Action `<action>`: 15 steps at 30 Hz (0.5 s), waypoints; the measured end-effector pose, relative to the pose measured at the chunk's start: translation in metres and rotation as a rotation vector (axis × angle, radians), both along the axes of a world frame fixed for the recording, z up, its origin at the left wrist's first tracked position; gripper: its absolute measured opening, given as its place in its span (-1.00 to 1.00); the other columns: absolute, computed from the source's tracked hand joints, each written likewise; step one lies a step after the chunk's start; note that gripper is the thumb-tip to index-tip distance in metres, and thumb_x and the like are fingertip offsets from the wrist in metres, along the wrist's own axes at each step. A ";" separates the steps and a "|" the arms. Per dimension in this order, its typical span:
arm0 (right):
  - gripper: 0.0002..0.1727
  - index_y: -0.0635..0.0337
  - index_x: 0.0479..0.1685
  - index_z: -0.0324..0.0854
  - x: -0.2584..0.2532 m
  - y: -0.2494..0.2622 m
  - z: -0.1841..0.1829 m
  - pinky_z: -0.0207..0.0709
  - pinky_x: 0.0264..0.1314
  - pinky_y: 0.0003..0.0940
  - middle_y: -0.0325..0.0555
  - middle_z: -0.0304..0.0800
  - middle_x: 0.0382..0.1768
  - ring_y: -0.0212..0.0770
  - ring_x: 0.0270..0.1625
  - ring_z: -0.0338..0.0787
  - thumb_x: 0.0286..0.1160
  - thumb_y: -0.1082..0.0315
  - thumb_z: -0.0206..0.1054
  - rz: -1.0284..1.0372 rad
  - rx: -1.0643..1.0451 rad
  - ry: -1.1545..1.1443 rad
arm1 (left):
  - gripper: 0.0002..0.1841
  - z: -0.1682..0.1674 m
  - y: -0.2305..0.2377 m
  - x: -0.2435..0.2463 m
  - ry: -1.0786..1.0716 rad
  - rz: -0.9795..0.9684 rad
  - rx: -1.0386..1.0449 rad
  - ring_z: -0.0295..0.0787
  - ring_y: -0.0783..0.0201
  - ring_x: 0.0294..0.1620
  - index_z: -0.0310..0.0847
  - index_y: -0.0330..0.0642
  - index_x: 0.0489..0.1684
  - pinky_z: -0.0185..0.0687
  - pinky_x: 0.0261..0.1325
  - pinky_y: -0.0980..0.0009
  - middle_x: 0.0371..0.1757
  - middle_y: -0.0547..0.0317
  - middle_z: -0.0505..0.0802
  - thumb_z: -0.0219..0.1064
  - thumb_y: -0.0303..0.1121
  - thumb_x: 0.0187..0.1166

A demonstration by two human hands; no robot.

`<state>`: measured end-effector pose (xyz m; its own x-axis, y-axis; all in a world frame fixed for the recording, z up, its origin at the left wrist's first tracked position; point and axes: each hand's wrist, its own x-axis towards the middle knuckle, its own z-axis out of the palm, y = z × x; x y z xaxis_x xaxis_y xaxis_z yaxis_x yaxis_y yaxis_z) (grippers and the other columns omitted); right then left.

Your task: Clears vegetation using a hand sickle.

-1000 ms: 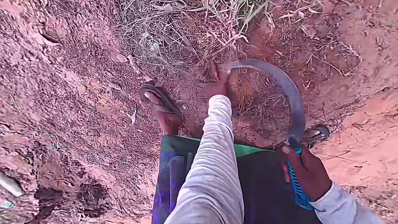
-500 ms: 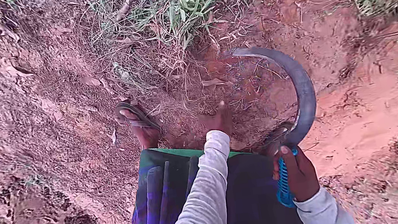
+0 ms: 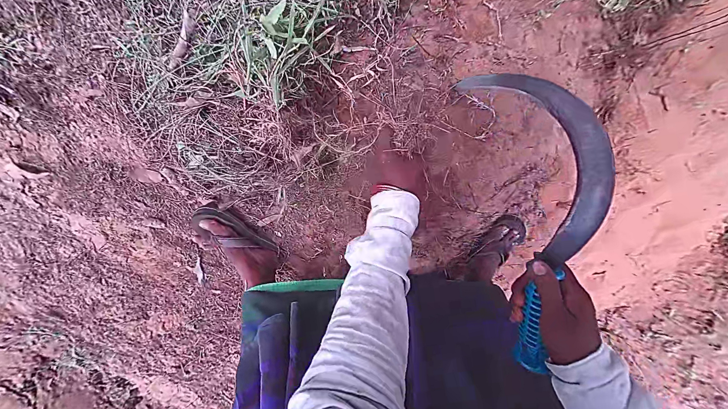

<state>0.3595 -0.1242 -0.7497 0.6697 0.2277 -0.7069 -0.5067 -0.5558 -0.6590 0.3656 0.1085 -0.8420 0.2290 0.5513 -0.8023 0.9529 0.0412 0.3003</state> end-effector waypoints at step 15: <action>-0.72 0.16 -0.03 0.39 0.014 -0.027 0.000 0.55 -0.70 -0.64 -0.63 0.50 -0.74 -0.61 -0.77 0.54 0.78 0.12 -0.03 -0.031 -0.031 0.038 | -0.31 0.048 0.137 -0.141 0.472 -0.270 0.435 0.51 -0.70 0.45 0.55 -0.46 0.45 0.34 0.30 -0.69 0.50 -0.66 0.57 0.64 -0.23 0.37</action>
<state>0.3739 -0.1513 -0.7501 0.6487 0.1850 -0.7382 -0.5481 -0.5594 -0.6218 0.2245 0.2454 -0.7943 0.0842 0.8181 -0.5688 0.9457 -0.2455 -0.2131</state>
